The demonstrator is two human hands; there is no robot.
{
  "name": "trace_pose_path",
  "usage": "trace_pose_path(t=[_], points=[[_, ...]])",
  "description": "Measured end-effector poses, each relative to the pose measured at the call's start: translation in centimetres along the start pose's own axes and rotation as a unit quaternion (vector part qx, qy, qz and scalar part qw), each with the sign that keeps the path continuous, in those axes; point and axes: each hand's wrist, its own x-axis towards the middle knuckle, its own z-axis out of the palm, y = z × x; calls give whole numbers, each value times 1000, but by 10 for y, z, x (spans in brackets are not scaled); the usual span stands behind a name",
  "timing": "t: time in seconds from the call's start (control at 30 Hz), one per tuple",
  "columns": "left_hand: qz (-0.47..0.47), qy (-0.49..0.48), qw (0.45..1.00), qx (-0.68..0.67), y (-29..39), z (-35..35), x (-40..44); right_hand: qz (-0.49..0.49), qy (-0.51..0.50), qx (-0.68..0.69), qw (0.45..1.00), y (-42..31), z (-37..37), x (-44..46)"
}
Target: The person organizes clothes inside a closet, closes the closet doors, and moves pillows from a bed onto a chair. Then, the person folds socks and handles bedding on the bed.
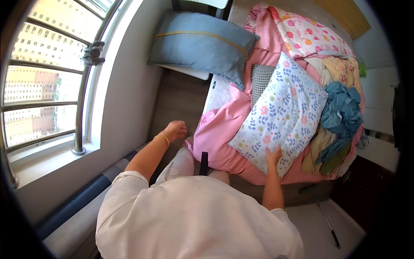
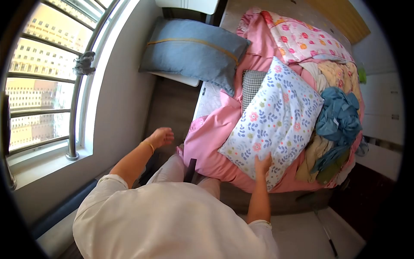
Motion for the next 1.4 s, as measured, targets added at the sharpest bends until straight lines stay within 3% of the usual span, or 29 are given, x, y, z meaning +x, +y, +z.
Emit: trace_pose_path(t=[0.1, 0.17, 0.27, 0.37, 0.43, 0.53, 0.67, 0.77, 0.83, 0.93, 1.0, 1.1, 1.13, 1.23, 1.4], points=[[16, 20, 995, -91, 27, -22, 61, -161, -40, 58, 984, -37, 46, -6], [30, 34, 987, -156, 49, -30, 99, -145, -136, 170, 965, -76, 72, -6], [62, 31, 980, -188, 76, -38, 137, 50, -320, 390, 862, -175, 77, 7], [74, 22, 975, -208, 100, -44, 167, 140, -409, 573, 697, -238, 115, 65], [83, 13, 969, -231, 118, -46, 174, 224, -392, 615, 647, -286, 135, 104], [99, -5, 959, -264, 133, -52, 194, 289, -322, 690, 580, -317, 165, 155], [125, -19, 947, -294, 146, -50, 221, 339, -352, 697, 524, -343, 191, 165], [131, -60, 933, -328, 157, -42, 215, 289, -420, 737, 444, -371, 209, 157], [158, -122, 902, -382, 150, -37, 252, 351, -354, 753, 430, -392, 216, 154], [130, -27, 891, -433, 161, -24, 258, 346, -316, 766, 440, -403, 218, 161], [128, -30, 898, -420, 166, -27, 260, 338, -286, 762, 472, -418, 212, 154], [147, -14, 905, -400, 170, -35, 271, 192, -311, 758, 541, -422, 203, 179], [154, -16, 902, -403, 171, -38, 276, 221, -291, 757, 542, -431, 187, 180], [174, 3, 895, -411, 179, -42, 289, 108, -288, 731, 608, -434, 154, 193], [202, 1, 870, -450, 195, -61, 298, 60, -244, 741, 622, -413, 86, 173]])
